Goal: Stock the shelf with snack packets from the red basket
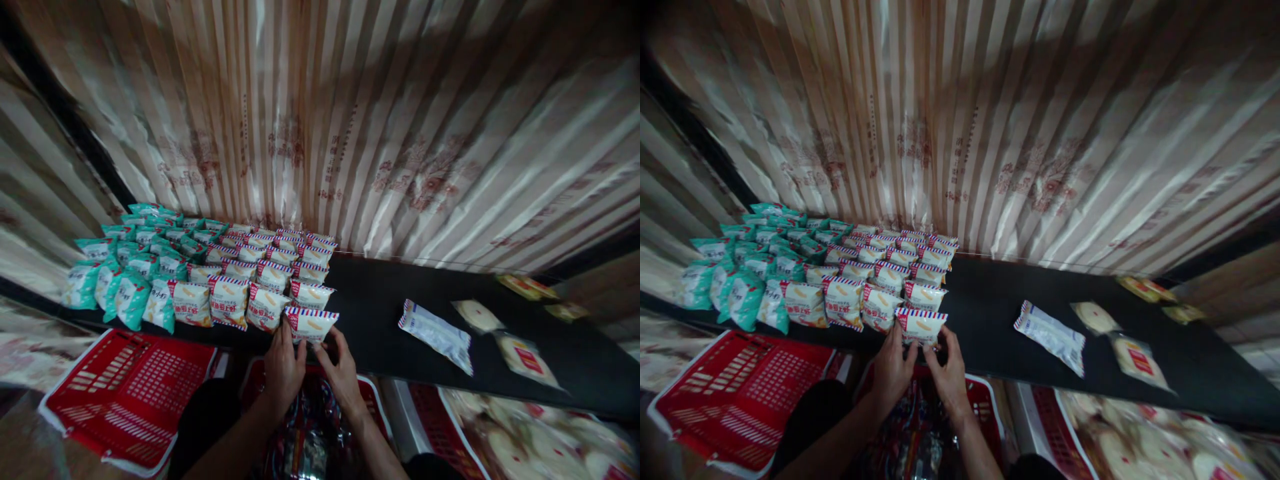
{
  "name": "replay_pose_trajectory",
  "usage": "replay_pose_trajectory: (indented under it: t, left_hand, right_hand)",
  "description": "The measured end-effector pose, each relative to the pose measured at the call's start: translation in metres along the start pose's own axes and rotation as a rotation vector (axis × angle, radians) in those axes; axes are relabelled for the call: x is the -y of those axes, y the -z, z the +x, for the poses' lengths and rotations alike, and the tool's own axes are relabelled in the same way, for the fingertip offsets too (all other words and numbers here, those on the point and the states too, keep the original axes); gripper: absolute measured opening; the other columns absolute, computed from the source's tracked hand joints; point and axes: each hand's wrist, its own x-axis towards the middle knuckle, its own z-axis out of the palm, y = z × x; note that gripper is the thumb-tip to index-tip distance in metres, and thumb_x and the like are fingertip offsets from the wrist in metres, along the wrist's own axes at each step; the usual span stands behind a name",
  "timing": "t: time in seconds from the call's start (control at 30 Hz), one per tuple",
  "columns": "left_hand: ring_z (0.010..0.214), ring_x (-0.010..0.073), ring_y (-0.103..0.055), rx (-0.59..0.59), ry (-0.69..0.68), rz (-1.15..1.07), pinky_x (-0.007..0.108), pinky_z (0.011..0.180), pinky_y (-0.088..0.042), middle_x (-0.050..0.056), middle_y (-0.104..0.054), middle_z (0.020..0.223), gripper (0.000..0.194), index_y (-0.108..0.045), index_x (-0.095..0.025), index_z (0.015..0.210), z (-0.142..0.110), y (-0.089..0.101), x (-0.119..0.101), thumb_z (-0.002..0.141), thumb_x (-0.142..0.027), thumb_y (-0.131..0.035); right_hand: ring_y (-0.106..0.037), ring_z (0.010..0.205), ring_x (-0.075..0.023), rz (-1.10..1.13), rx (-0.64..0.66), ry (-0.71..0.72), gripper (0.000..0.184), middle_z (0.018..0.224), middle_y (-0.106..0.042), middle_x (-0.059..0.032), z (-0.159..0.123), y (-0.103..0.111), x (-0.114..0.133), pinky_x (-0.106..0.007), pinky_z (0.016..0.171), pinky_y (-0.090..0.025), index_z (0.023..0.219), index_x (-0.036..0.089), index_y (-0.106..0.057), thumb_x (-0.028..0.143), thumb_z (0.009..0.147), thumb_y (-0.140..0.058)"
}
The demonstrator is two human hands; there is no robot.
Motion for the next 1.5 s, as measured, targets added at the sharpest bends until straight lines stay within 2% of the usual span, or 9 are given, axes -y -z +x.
replay_pose_trajectory:
  t: [0.2,0.3,0.53,0.8,1.0,1.2,1.27,1.4,1.5]
  left_hand:
    - [0.119,0.0252,-0.053,0.011,-0.036,-0.007,0.038,0.095,-0.048,0.021,-0.053,0.129,0.053,-0.032,-0.008,0.137,0.0,0.01,0.0,0.09,-0.03,-0.043]
    - [0.121,0.024,-0.051,0.037,-0.015,-0.046,0.038,0.095,-0.048,0.019,-0.051,0.132,0.051,-0.032,-0.01,0.137,-0.005,0.019,0.003,0.09,-0.028,-0.042]
    - [0.11,0.0204,-0.058,0.098,0.027,-0.028,0.035,0.088,-0.051,0.015,-0.059,0.118,0.038,-0.045,-0.012,0.126,-0.018,0.038,0.015,0.089,-0.017,-0.038]
    - [0.102,0.0193,-0.06,-0.075,-0.012,0.031,0.033,0.086,-0.052,0.011,-0.06,0.108,0.03,-0.055,-0.016,0.114,-0.005,0.047,0.027,0.087,-0.018,-0.043]
    - [0.102,0.0188,-0.06,0.026,-0.02,-0.029,0.033,0.086,-0.053,0.011,-0.059,0.109,0.031,-0.054,-0.016,0.116,-0.007,0.045,0.033,0.088,-0.019,-0.041]
    - [0.098,0.0163,-0.062,0.141,-0.103,-0.124,0.03,0.083,-0.054,0.008,-0.063,0.103,0.025,-0.056,-0.019,0.109,-0.012,0.04,0.02,0.09,-0.021,-0.04]
    - [0.095,0.0158,-0.063,0.143,-0.127,-0.157,0.029,0.081,-0.054,0.008,-0.064,0.099,0.023,-0.057,-0.018,0.106,-0.013,0.038,0.014,0.09,-0.021,-0.04]
    - [0.086,0.0152,-0.065,0.13,-0.131,-0.201,0.028,0.077,-0.054,0.004,-0.066,0.089,0.018,-0.059,-0.019,0.095,-0.014,0.032,0.004,0.09,-0.024,-0.043]
    - [0.08,0.0147,-0.065,0.13,-0.066,-0.228,0.028,0.074,-0.054,0.004,-0.066,0.085,0.018,-0.059,-0.02,0.092,-0.013,0.028,0.001,0.089,-0.025,-0.043]
  right_hand:
    - [-0.059,0.081,-0.0189,-0.172,-0.089,0.106,0.039,0.097,-0.064,-0.0078,0.004,-0.012,-0.003,-0.033,0.076,-0.049,0.103,0.017,-0.058,0.045,0.076,-0.061]
    - [-0.058,0.085,-0.0205,-0.204,-0.115,0.195,0.033,0.096,-0.063,-0.0083,0.005,-0.013,0.001,-0.033,0.074,-0.049,0.097,0.019,-0.059,0.045,0.078,-0.059]
    - [-0.057,0.088,-0.0215,-0.242,-0.178,0.252,0.029,0.096,-0.062,-0.0081,0.002,-0.012,0.006,-0.036,0.078,-0.048,0.093,0.02,-0.059,0.044,0.079,-0.057]
    - [-0.056,0.08,-0.0195,-0.258,-0.117,0.181,0.032,0.093,-0.059,-0.007,0.0,-0.024,-0.002,-0.033,0.071,-0.049,0.098,0.019,-0.056,0.046,0.08,-0.057]
    - [-0.056,0.083,-0.0203,-0.296,-0.082,0.148,0.036,0.094,-0.059,-0.0076,0.002,-0.026,-0.003,-0.034,0.072,-0.049,0.101,0.018,-0.055,0.046,0.079,-0.058]
    - [-0.057,0.09,-0.0231,-0.322,-0.156,0.19,0.053,0.106,-0.057,-0.011,-0.003,-0.02,-0.006,-0.038,0.076,-0.049,0.113,0.018,-0.052,0.049,0.072,-0.064]
    - [-0.056,0.096,-0.0237,-0.287,-0.152,0.206,0.049,0.108,-0.057,-0.0109,-0.005,-0.015,-0.006,-0.039,0.081,-0.049,0.112,0.019,-0.054,0.049,0.075,-0.061]
    - [-0.054,0.106,-0.0218,-0.11,-0.174,0.159,0.039,0.113,-0.059,-0.0102,0.003,-0.004,-0.006,-0.039,0.089,-0.046,0.111,0.02,-0.057,0.046,0.089,-0.038]
    - [-0.057,0.104,-0.0214,-0.028,-0.176,0.056,0.041,0.114,-0.061,-0.0092,0.021,0.001,-0.008,-0.037,0.087,-0.047,0.113,0.02,-0.059,0.046,0.085,-0.045]
